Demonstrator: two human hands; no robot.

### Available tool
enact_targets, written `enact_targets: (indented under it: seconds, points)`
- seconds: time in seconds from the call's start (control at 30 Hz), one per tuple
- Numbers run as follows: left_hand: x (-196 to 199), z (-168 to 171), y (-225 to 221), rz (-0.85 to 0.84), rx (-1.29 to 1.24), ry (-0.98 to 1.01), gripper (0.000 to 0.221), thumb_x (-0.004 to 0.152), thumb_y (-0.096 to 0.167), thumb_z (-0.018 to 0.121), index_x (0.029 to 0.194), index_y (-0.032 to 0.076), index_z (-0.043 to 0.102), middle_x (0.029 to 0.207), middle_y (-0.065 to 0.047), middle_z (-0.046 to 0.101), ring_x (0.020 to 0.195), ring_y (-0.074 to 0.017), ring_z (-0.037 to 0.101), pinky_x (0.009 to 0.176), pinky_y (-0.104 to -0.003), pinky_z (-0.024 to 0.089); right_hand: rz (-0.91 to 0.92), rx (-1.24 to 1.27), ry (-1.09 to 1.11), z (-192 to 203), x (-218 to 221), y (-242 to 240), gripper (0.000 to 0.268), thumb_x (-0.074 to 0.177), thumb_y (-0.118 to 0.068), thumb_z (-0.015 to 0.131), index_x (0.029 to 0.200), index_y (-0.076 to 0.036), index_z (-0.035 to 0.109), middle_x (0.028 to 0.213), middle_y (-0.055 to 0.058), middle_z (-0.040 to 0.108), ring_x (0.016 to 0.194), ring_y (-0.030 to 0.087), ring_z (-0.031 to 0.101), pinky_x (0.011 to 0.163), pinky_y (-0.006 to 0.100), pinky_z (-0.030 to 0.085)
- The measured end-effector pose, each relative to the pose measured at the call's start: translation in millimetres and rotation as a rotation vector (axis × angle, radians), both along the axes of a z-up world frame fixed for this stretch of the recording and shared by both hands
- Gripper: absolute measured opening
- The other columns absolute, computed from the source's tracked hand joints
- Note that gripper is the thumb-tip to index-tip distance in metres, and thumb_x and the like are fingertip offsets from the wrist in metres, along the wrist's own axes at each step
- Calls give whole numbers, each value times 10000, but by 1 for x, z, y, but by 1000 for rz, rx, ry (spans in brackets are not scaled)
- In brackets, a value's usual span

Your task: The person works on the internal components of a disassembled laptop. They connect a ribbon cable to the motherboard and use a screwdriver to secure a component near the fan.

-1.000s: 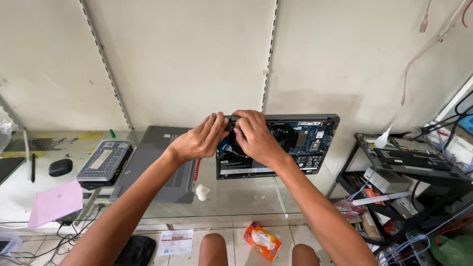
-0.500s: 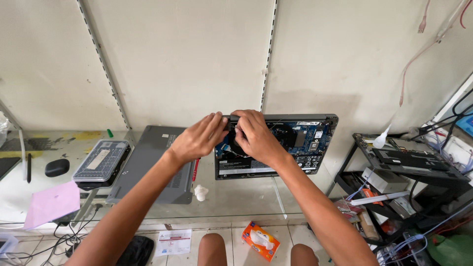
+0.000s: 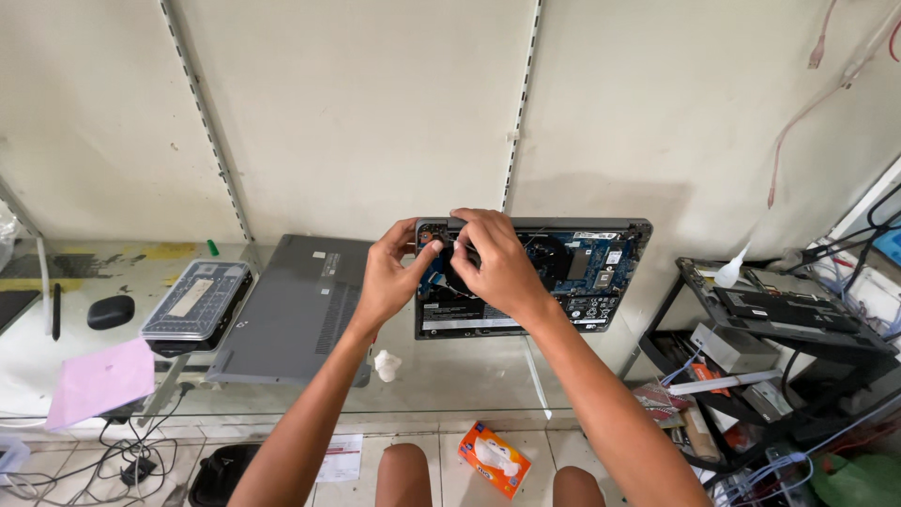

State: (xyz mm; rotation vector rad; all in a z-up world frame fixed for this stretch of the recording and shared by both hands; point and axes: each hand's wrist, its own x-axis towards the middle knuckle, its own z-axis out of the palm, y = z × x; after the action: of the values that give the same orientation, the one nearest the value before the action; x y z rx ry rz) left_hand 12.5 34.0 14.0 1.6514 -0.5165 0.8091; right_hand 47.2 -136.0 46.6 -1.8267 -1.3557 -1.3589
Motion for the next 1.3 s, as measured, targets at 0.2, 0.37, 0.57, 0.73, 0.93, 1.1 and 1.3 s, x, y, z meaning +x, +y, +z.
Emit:
enact_targets:
  seconds: [0.2,0.37,0.57,0.73,0.93,1.1,1.3]
  points:
    - [15,-14,3,4,-82,-24,303,908,102,711,1199,52,645,1022,-130,728,1000,-218,676,859,-382,550,-13,-33,-18,-2,7,-1,155,823,-5,656,788,-67,519,1076,134,684,1007,305,663,920,446,517]
    - [20,-21,-11,-13,-196,-51,294,901,68,694,1187,32,633,1002,-134,723,950,-180,654,826,-357,546,-21,-6,-49,4,-9,0,151,814,5,659,786,-64,528,1103,138,681,1028,308,658,951,459,503]
    - [22,-27,-18,-44,-273,-48,253,937,80,642,1186,48,607,940,-109,714,883,-124,631,757,-304,546,-137,44,-49,4,-32,4,143,804,-9,687,791,-57,552,1147,148,663,1098,330,620,1034,544,406]
    - [14,-21,-24,24,-287,-47,236,916,83,669,1146,57,623,928,-107,720,864,-134,640,751,-326,547,-436,78,-135,-14,-35,5,132,814,-188,745,835,-133,627,1066,47,595,1029,262,566,949,504,404]
    - [16,-22,-26,59,-325,-37,225,909,97,688,1128,76,642,932,-112,732,867,-146,662,760,-340,550,-441,62,253,-23,-38,7,117,937,-234,647,1012,-149,619,594,17,660,572,227,665,734,364,463]
    - [14,-20,-26,46,-317,-50,256,923,79,658,1177,55,631,979,-134,732,907,-169,673,794,-360,550,-336,210,594,-25,-31,9,90,912,-286,649,941,-205,621,596,22,644,582,304,646,559,414,492]
    - [23,-25,-23,42,-310,-44,254,927,77,638,1178,42,633,994,-143,728,938,-176,667,824,-376,545,-505,115,404,-35,-22,18,99,957,-253,545,969,-156,532,659,72,667,586,334,663,590,454,511]
